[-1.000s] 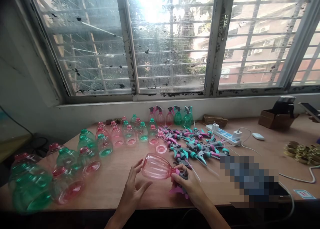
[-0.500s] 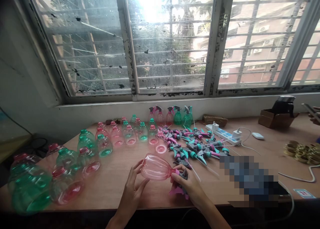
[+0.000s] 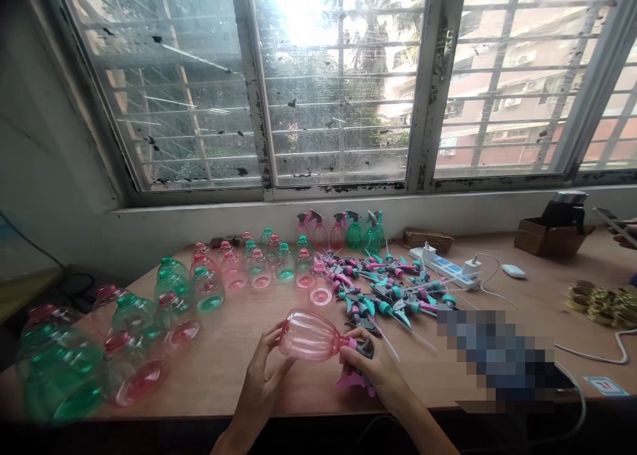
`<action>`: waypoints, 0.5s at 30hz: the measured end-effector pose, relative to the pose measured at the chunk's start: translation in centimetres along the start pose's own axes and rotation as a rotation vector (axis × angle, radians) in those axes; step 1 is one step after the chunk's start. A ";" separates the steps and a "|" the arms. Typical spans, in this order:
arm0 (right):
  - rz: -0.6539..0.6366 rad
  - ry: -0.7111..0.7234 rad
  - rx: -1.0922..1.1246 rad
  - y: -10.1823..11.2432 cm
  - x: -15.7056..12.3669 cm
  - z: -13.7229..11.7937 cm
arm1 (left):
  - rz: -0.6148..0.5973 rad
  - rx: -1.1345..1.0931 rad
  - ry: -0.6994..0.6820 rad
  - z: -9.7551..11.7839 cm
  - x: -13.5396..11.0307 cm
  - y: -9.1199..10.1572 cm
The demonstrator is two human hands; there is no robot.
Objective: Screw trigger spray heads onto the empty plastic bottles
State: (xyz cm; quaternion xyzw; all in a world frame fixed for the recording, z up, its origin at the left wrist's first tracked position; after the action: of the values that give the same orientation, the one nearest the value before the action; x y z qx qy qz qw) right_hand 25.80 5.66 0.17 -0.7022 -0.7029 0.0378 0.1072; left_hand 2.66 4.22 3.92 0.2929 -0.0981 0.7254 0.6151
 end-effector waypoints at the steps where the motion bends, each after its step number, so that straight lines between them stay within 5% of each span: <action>1: -0.003 0.000 0.032 -0.1 0.0 -0.2 | -0.002 0.013 -0.007 -0.1 0.0 -0.1; 9: 0.002 -0.016 0.141 -0.3 -0.1 -0.6 | -0.004 0.096 -0.213 0.6 -0.3 -0.2; 15: -0.025 0.021 0.084 -0.3 0.0 0.0 | 0.008 0.049 -0.140 0.8 -0.1 -0.1</action>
State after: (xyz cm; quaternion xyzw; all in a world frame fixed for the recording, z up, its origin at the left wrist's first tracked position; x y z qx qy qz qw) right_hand 25.50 5.64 0.28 -0.6884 -0.7084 0.0583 0.1444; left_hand 2.97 3.73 4.46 0.3575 -0.1243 0.7079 0.5964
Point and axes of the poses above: each hand's wrist, its own x-axis towards the middle knuckle, its own y-axis out of the back of the hand, z = x × y, the point moved 6 cm from there along x, towards the middle knuckle, and after that the axes turned 8 degrees about z, right-handed, at the moved point
